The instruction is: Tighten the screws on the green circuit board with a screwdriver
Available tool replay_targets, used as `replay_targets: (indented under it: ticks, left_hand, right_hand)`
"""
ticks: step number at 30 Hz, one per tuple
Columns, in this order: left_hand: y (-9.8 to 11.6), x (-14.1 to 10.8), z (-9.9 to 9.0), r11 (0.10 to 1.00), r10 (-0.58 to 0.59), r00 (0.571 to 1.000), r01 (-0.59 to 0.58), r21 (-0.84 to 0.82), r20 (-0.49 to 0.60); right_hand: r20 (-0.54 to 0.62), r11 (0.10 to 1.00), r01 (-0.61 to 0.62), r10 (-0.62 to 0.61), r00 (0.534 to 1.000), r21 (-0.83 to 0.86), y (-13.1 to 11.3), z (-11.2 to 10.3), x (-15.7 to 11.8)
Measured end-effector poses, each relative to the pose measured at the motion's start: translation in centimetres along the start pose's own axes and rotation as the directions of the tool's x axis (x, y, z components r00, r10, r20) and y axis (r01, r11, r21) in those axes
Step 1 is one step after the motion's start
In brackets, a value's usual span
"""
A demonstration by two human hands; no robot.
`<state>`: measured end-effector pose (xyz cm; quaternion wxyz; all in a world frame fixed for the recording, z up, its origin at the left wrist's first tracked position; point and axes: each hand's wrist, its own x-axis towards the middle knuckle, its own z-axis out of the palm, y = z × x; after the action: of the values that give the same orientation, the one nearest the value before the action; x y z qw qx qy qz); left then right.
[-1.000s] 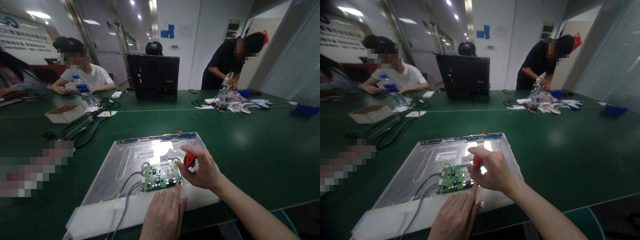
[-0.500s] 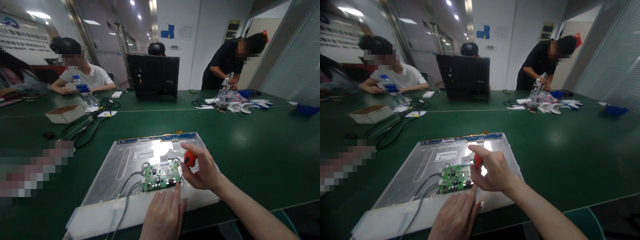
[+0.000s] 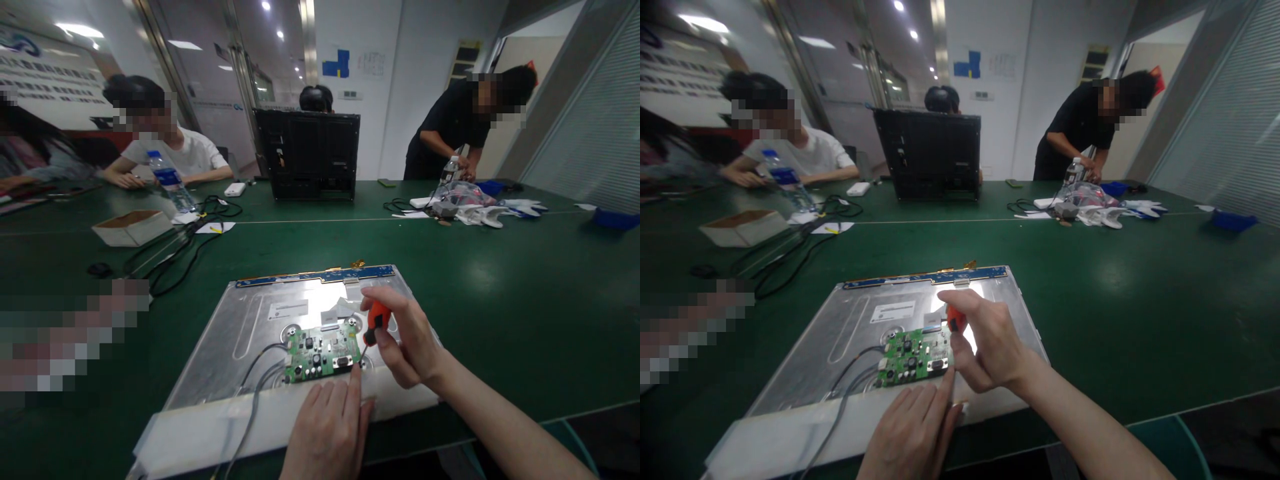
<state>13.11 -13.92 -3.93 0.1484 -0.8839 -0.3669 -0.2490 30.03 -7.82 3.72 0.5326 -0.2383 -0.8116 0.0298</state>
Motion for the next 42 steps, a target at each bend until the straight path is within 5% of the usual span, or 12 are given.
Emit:
replay_targets:
  ticks: [8,42]
  left_hand:
    - [0.00,0.04,0.04,1.000,0.006,1.000,-0.006,-0.006,0.003]
    - [-0.14,0.11,0.15,1.000,-0.005,1.000,0.005,-0.020,0.002]
  right_hand:
    - [-0.063,0.992,0.036,-0.044,0.997,-0.124,0.00,0.52,0.14]
    - [0.010,0.993,0.008,-0.007,1.000,-0.120,-0.07,0.36,0.14]
